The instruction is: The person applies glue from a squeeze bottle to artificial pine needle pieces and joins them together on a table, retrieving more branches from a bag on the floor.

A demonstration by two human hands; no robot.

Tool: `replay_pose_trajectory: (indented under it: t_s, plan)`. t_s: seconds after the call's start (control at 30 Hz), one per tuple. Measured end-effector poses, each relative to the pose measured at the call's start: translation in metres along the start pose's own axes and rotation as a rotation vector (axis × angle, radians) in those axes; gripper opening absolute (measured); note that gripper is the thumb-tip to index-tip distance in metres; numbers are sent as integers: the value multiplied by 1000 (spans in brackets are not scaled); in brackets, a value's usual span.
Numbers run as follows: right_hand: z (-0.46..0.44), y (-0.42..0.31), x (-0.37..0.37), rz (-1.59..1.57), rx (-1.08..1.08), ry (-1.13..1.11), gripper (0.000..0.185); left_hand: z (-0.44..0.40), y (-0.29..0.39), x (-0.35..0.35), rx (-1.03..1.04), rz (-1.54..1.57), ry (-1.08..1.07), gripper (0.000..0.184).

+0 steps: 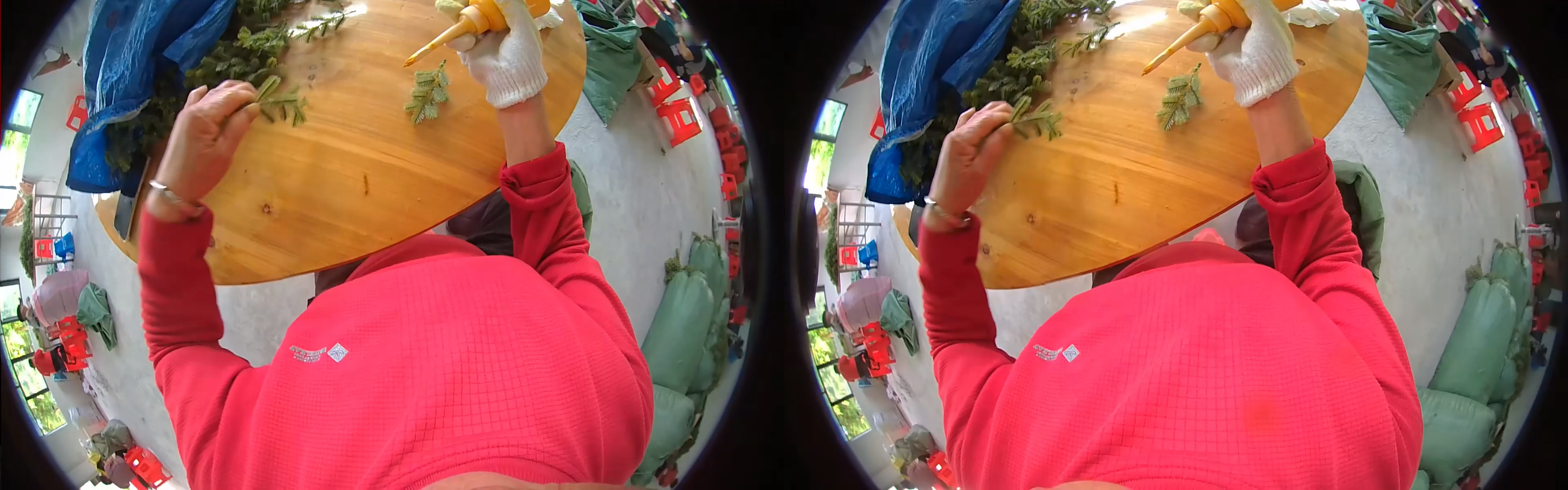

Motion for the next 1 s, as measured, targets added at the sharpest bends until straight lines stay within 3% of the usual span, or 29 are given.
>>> replay_pose_trajectory:
  t_s: [0.07,0.1,0.2,0.27,0.33,0.4,0.5,0.6,0.63,0.7,1.0]
  plan:
    - [-3,2,-3,-5,-46,-1,11,17,-19,5,-189,257,-373,17]
    - [-4,3,-6,-5,-67,0,11,25,-21,9,-256,397,-443,16]
    - [-4,8,-8,-21,7,-43,12,13,-3,16,-247,345,-773,16]
    - [-2,7,-7,3,-14,-24,12,-5,-4,27,-239,365,-848,14]
    - [-2,6,-9,27,-38,3,13,-34,2,38,-130,187,-901,13]
    - [-2,6,-14,50,-62,41,14,-54,-11,58,-252,220,-907,20]
    - [-2,7,-11,51,-5,25,15,-75,-41,75,-98,356,-510,26]
    - [-1,7,-3,69,-70,46,15,-69,-26,54,18,80,-189,30]
    - [-2,9,0,61,-35,-13,15,-58,-10,44,196,15,-39,28]
    - [-1,13,5,41,37,-133,15,-37,2,46,181,-6,-62,28]
    - [15,36,47,267,158,-72,17,36,-13,61,107,75,3,29]
Point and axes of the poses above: each hand's wrist, its own z-axis away from the middle knuckle, its own x-axis out of the palm, y = z × x, the point moved 8 cm from there along -z, towards the middle knuckle, and after that the axes turned 5 degrees about -y, right-handed, at the moved point
